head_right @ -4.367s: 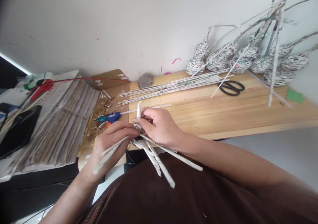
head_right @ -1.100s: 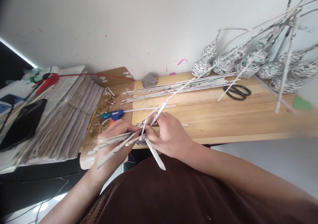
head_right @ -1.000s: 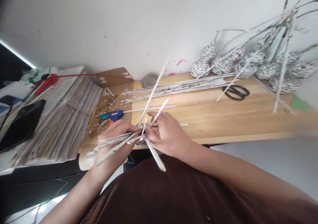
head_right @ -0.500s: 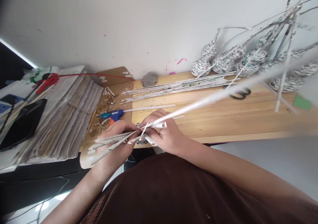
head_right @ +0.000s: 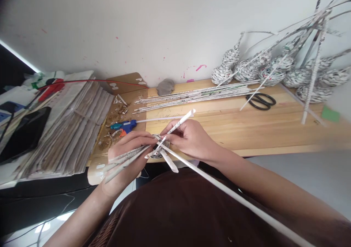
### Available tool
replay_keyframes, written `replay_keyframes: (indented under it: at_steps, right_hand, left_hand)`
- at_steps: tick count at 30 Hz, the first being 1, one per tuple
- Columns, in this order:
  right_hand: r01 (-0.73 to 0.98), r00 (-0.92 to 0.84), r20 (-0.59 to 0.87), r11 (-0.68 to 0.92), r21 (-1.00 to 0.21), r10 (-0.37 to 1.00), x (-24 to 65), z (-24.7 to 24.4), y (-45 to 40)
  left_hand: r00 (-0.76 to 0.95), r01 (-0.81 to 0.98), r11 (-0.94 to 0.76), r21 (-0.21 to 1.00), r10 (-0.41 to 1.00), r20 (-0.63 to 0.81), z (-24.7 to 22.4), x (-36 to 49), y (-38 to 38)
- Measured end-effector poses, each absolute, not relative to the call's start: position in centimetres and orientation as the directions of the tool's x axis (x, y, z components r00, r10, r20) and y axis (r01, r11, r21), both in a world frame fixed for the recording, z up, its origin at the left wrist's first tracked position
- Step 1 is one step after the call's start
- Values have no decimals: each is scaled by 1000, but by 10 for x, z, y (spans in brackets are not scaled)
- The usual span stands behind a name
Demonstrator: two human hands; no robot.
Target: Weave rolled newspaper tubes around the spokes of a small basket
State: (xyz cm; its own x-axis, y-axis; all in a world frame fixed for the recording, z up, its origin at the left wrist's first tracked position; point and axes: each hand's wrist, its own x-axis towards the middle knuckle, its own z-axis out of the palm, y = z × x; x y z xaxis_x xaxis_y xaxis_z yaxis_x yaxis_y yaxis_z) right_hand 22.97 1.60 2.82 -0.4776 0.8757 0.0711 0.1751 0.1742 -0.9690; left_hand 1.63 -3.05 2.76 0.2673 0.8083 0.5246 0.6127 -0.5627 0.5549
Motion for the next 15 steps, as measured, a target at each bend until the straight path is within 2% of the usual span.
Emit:
replay_keyframes:
  at_steps: [4, 15]
  right_hand:
    - [95, -513, 0, 56, -994, 858, 223, 37, 19]
    - [225, -430, -41, 63, -972, 902, 203, 48, 14]
  left_hand:
    - [364, 578, -628, 521, 770, 525, 29, 13, -31]
    - [415, 657, -629, 415, 762, 498, 34, 14, -38]
